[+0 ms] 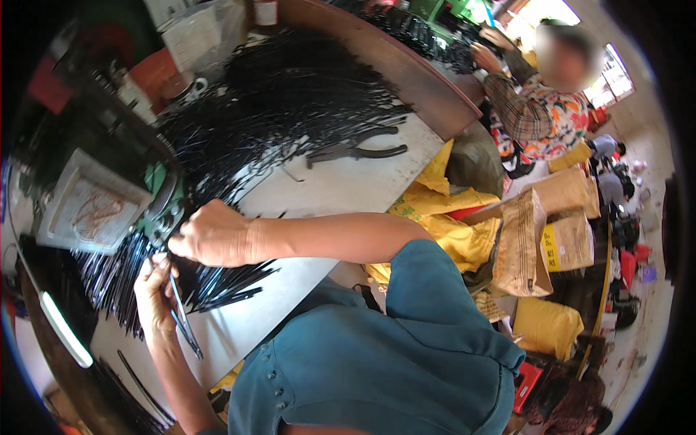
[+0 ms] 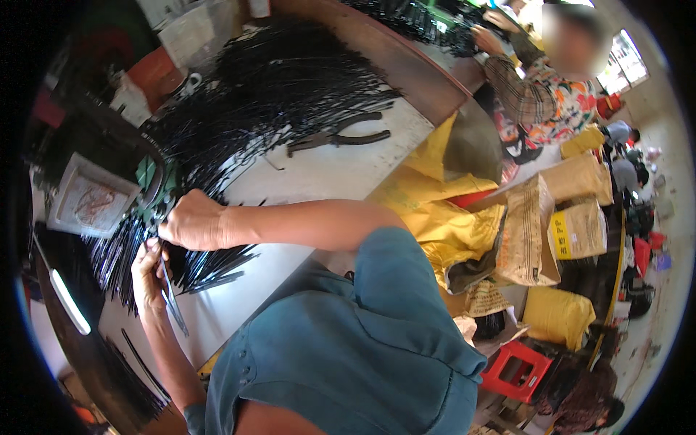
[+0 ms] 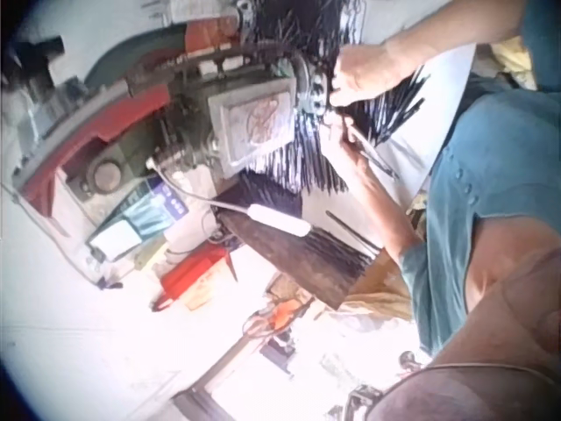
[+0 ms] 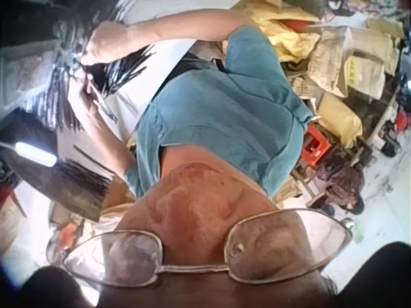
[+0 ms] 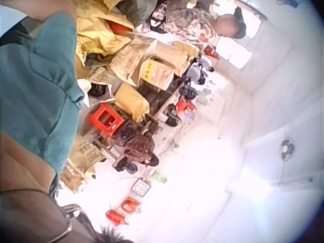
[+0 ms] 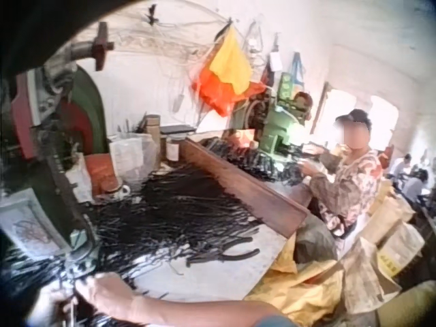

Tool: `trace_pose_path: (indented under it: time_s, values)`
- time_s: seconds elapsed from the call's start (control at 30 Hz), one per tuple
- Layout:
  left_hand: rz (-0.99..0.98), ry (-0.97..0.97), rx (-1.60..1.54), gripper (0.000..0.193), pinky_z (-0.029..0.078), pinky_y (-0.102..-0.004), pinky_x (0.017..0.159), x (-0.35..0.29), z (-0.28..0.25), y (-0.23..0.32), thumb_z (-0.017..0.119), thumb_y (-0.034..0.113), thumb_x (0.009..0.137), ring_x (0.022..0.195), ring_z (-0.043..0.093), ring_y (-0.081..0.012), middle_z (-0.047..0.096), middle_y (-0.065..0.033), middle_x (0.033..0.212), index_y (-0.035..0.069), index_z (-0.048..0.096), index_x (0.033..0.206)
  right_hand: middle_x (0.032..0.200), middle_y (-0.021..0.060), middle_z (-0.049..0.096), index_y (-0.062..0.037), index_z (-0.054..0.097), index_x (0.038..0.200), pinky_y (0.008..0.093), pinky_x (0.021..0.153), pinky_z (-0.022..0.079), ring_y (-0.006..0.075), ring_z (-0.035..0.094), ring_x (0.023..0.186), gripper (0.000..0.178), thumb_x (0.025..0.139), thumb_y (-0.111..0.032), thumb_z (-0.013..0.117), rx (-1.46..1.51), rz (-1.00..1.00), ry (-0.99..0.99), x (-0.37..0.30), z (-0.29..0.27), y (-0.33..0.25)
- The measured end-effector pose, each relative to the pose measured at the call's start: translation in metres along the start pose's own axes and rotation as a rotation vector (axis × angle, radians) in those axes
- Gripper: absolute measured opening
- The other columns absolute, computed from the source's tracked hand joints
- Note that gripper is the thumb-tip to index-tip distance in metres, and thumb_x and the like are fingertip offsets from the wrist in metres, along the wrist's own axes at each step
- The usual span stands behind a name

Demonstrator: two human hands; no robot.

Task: The person approaches a workbench and assembles umbrella rib components by joining plastic ribs with wire pieces and pressing them with a machine.

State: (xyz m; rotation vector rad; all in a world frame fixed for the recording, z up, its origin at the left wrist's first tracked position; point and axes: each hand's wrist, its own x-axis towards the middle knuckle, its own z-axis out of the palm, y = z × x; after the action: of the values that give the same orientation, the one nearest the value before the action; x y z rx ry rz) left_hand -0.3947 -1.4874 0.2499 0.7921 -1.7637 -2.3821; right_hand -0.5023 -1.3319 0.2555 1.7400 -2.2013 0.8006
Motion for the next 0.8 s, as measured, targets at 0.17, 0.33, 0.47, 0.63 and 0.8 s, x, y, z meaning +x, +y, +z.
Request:
trace_pose_path:
  time_s: [0.17, 0.33, 0.47, 0.63, 0.8]
  values:
    - [0.022, 0.078, -0.006, 0.011, 0.024, -0.0173, 0.035, -0.005, 0.008, 0.001, 0.057, 0.01, 0.073, 0.039, 0.033, -0.0033, 0.053, -0.001, 0.06, 0.004, 0.054, 0.082, 0.063, 0.0103, 0.059, -0.0034, 0.06, 0.084, 0.0274, 0.048, 0.042, 0.013, 0.056, 0.054, 0.016, 0.074, -0.016, 0.058, 0.668, 0.368, -0.005, 0.012, 0.032, 0.014]
    - [0.042, 0.019, -0.022, 0.007, 0.025, -0.017, 0.036, -0.009, 0.006, 0.007, 0.057, 0.006, 0.072, 0.04, 0.035, -0.0033, 0.054, -0.0019, 0.06, 0.004, 0.055, 0.078, 0.058, -0.0013, 0.05, 0.0005, 0.058, 0.083, 0.014, 0.038, 0.028, 0.0015, 0.041, 0.046, 0.014, 0.077, -0.013, 0.058, 1.193, 0.707, -0.059, 0.017, 0.012, 0.012]
    - [0.077, 0.053, -0.037, 0.009, 0.024, -0.0158, 0.036, -0.008, 0.006, 0.006, 0.058, 0.007, 0.073, 0.04, 0.035, -0.0024, 0.054, -0.002, 0.061, 0.004, 0.055, 0.081, 0.058, -0.0023, 0.048, 0.0002, 0.056, 0.084, 0.0142, 0.036, 0.026, 0.0004, 0.036, 0.043, 0.015, 0.077, -0.013, 0.058, 1.204, 0.803, -0.09, 0.022, 0.008, 0.013]
    - [0.076, 0.025, -0.027, 0.01, 0.022, -0.0155, 0.039, -0.004, 0.007, 0.004, 0.058, 0.01, 0.075, 0.042, 0.033, -0.0024, 0.055, -0.001, 0.062, 0.005, 0.055, 0.082, 0.058, -0.0021, 0.047, 0.0018, 0.056, 0.083, 0.0146, 0.036, 0.023, 0.0004, 0.034, 0.042, 0.015, 0.077, -0.012, 0.057, 1.255, 0.796, -0.051, 0.023, 0.008, 0.014]
    - [0.068, 0.031, -0.03, 0.01, 0.022, -0.0156, 0.038, -0.002, 0.013, 0.005, 0.058, 0.01, 0.075, 0.042, 0.033, -0.0022, 0.054, -0.0003, 0.061, 0.005, 0.055, 0.083, 0.058, -0.0027, 0.047, 0.0018, 0.057, 0.084, 0.0149, 0.036, 0.022, 0.0004, 0.034, 0.042, 0.015, 0.077, -0.012, 0.056, 1.288, 0.792, -0.071, 0.022, 0.007, 0.016]
